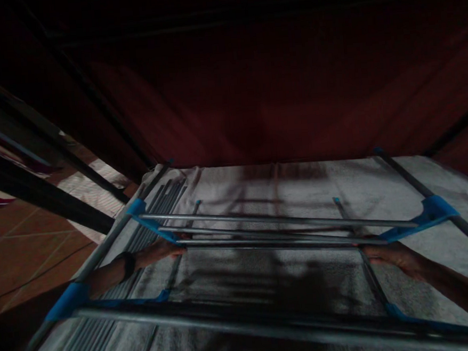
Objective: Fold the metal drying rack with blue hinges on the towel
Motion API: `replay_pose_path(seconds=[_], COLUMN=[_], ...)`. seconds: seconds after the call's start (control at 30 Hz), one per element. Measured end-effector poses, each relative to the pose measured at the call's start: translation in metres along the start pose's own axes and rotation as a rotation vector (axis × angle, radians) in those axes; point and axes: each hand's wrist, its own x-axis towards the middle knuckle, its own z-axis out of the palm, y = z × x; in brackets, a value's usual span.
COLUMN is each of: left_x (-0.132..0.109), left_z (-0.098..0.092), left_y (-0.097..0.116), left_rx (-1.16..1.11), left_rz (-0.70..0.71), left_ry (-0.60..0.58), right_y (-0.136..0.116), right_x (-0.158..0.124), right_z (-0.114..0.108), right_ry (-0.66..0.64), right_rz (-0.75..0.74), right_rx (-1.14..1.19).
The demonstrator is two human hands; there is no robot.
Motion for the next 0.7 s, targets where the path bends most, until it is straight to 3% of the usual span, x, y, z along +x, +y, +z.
replay_pose_path(seconds=[0.4, 0.7], left_x=[0.004, -0.011], left_z=[-0.007, -0.006], left_y=[-0.008, 0.01], left_rx=[-0.079, -0.066], left_rz=[-0.037, -0.061], left_ry=[-0.056, -0.075], right_y=[0.014, 0.013], right_x=[0.02, 0.018], right_z=[-0.017, -0.014], right_ry=[-0.112, -0.076], right_rz=[0.085, 0.071], right_rx=[0.062, -0.024])
